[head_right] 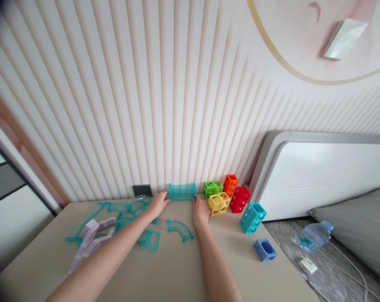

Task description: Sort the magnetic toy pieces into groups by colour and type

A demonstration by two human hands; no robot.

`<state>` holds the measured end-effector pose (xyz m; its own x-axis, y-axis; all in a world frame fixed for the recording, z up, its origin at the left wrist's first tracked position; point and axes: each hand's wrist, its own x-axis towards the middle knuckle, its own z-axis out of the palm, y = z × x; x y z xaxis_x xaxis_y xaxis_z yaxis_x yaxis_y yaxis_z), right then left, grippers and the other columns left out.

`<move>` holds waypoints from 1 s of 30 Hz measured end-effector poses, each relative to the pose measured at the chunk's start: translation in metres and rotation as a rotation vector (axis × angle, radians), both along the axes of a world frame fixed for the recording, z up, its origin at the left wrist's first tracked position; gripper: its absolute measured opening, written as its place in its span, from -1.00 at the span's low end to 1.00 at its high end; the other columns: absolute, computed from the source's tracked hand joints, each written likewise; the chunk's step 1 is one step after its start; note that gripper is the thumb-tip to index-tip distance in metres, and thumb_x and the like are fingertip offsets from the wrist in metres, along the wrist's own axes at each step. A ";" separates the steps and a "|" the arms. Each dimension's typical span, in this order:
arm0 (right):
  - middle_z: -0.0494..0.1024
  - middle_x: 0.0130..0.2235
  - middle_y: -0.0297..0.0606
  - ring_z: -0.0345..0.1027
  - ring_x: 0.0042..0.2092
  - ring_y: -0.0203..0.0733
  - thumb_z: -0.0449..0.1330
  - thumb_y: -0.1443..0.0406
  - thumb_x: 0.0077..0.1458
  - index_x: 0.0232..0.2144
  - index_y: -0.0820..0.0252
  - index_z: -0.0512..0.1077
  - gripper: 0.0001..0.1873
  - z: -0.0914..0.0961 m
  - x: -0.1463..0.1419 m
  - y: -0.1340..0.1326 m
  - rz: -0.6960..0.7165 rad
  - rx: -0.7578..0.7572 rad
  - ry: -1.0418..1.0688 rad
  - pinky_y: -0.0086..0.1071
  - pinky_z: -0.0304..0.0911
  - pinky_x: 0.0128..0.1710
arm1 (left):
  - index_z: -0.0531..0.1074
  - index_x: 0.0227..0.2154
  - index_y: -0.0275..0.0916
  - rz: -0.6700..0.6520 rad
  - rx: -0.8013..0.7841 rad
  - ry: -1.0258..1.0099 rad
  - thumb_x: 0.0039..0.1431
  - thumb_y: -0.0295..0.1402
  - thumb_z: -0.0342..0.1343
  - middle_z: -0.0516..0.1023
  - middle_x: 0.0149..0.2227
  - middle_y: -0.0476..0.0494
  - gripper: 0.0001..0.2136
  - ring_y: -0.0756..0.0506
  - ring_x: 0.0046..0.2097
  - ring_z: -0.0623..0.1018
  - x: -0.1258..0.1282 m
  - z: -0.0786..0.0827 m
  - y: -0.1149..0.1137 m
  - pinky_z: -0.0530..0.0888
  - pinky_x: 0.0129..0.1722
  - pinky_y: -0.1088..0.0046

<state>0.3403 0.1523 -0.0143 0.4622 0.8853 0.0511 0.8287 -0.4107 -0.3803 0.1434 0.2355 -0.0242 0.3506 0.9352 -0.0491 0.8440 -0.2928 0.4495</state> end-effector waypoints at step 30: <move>0.33 0.27 0.03 0.12 0.30 0.18 0.06 0.15 0.33 0.18 0.14 0.41 -0.55 0.021 0.066 -0.079 0.071 0.395 -0.441 0.00 0.08 0.25 | 0.35 0.15 -0.30 -0.046 0.295 -0.124 0.40 -0.38 -0.05 0.58 0.08 -0.38 -0.68 -0.24 0.16 0.54 -0.016 0.034 -0.040 0.42 0.19 0.22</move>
